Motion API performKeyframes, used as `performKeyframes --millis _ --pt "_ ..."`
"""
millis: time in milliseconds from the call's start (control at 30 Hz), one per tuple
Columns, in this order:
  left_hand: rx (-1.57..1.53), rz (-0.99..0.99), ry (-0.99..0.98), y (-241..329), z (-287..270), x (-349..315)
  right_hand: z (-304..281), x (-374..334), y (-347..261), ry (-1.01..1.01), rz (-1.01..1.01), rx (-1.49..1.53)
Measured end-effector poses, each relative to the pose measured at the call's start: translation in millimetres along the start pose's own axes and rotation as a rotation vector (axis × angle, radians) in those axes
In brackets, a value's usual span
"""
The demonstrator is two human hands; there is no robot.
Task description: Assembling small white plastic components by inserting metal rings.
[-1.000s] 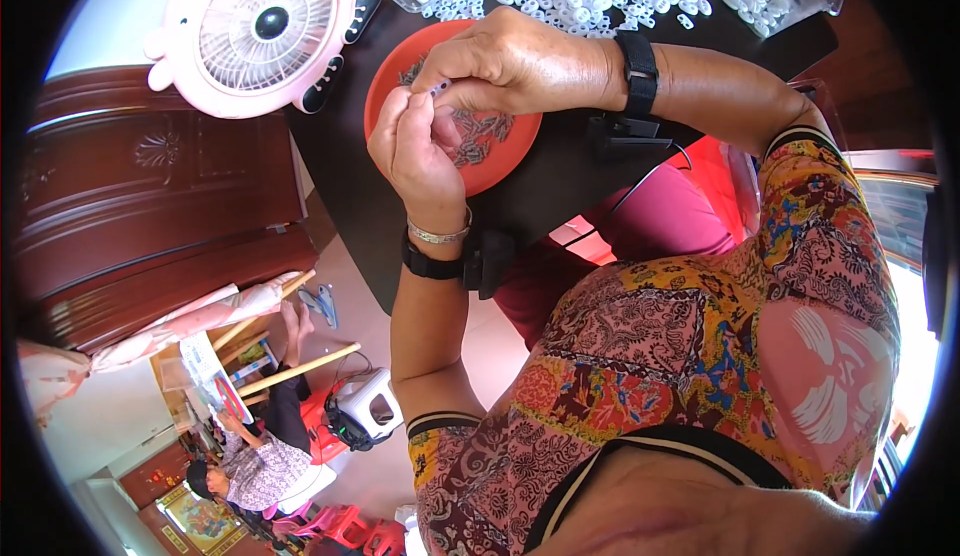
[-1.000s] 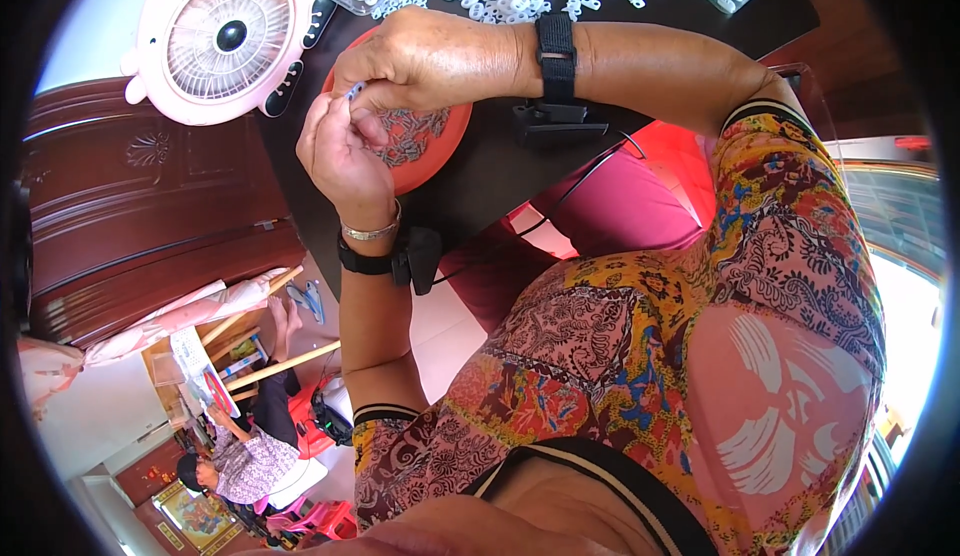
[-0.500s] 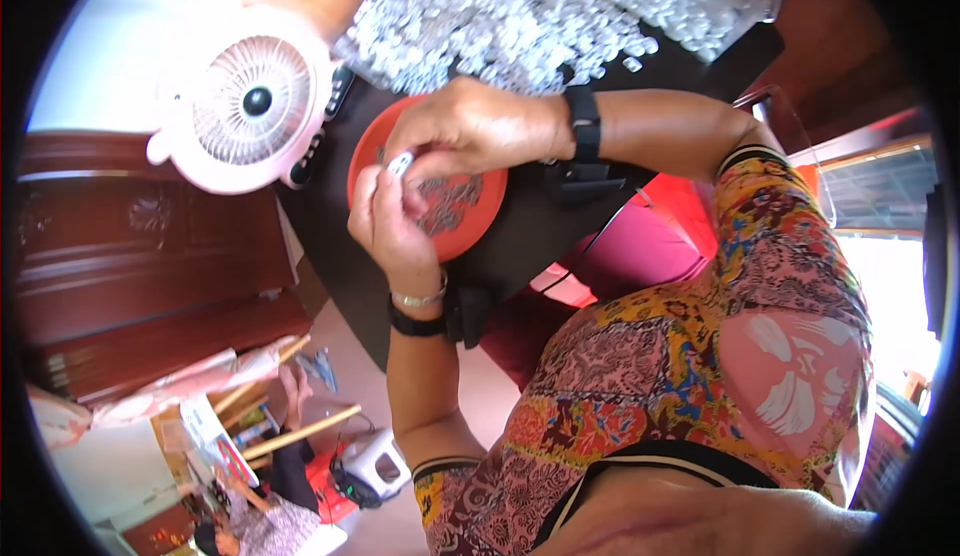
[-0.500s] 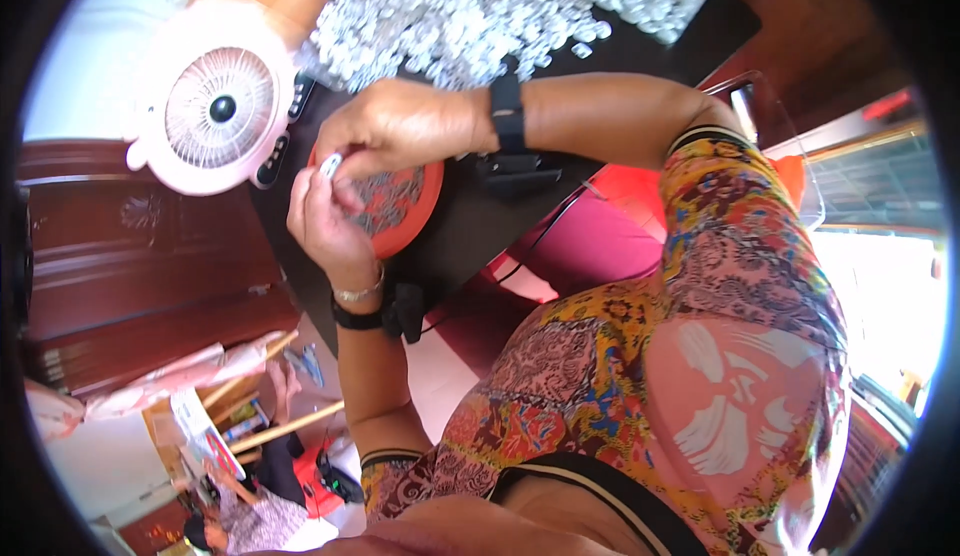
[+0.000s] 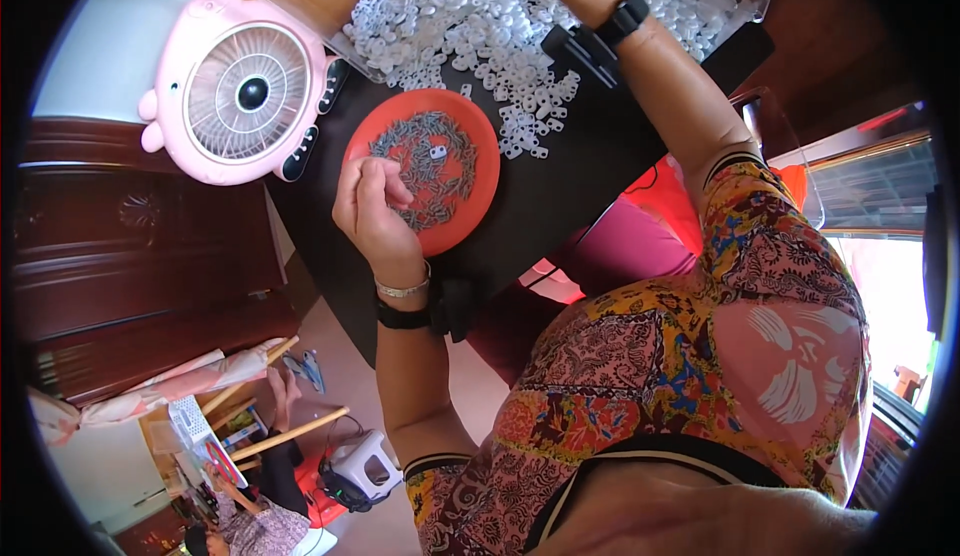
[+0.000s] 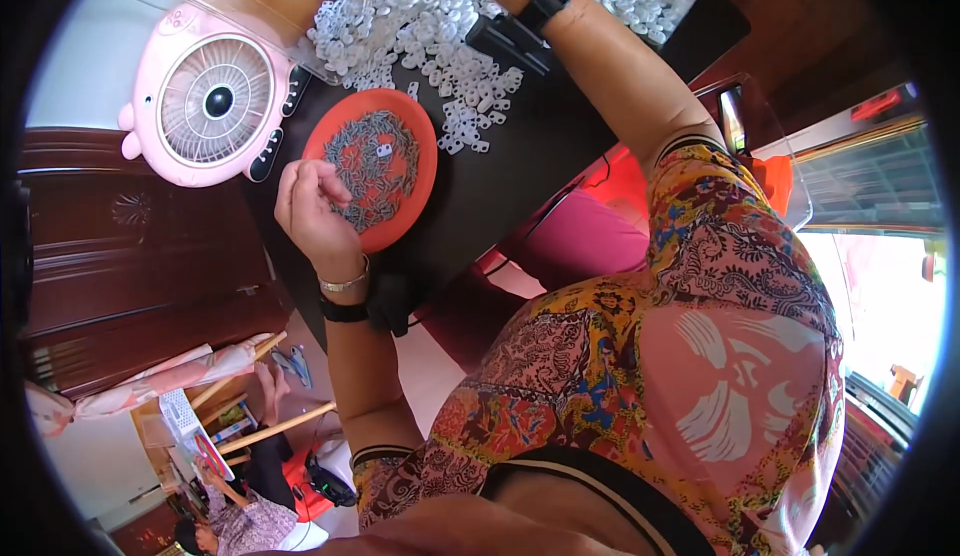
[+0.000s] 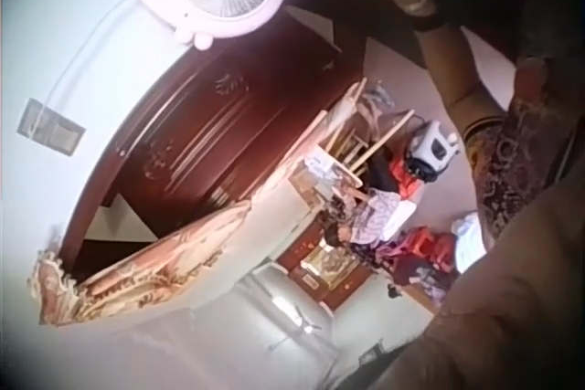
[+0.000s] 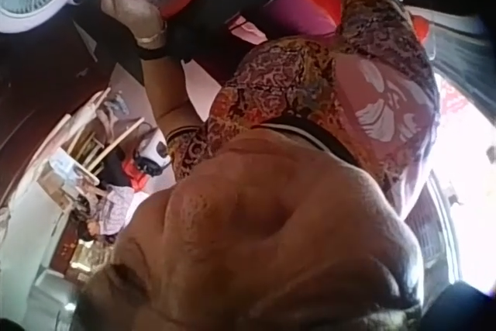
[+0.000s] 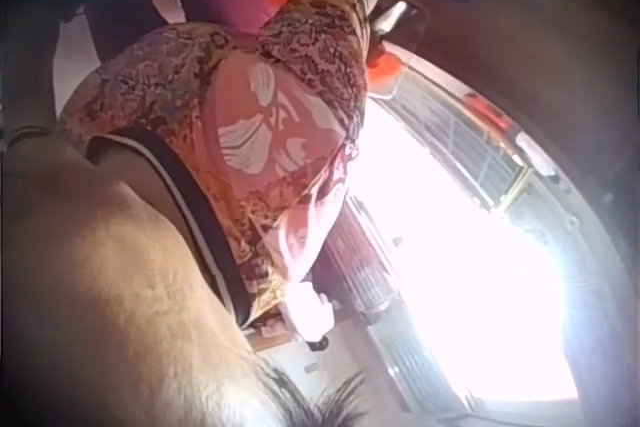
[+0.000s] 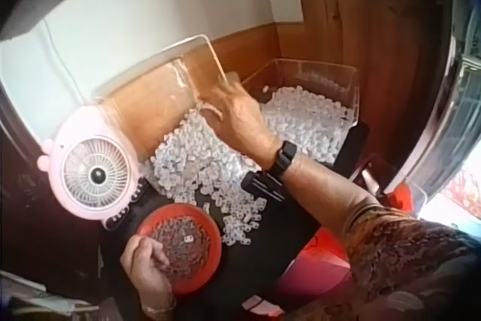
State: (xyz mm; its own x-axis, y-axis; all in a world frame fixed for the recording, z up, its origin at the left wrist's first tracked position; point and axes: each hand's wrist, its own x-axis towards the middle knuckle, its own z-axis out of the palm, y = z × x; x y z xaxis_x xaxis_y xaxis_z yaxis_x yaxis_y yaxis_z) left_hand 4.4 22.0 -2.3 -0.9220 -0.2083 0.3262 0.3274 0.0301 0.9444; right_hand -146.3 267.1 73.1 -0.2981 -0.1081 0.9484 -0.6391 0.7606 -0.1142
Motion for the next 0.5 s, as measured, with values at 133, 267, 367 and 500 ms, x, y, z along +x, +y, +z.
performKeyframes --millis 133,267,367,500 --pt "0.028 -0.009 0.022 -3 -9 -1 39 -35 -6 -0.561 -0.022 0.354" --pt "-0.022 -0.008 0.033 -1 -5 0 60 -67 -12 -0.878 0.020 0.342" --pt "-0.006 -0.017 0.049 2 -5 -1 72 -85 -17 -0.929 -0.121 0.139" --pt "-0.010 -0.030 0.060 1 -7 1 66 -82 -23 -0.858 -0.167 0.131"
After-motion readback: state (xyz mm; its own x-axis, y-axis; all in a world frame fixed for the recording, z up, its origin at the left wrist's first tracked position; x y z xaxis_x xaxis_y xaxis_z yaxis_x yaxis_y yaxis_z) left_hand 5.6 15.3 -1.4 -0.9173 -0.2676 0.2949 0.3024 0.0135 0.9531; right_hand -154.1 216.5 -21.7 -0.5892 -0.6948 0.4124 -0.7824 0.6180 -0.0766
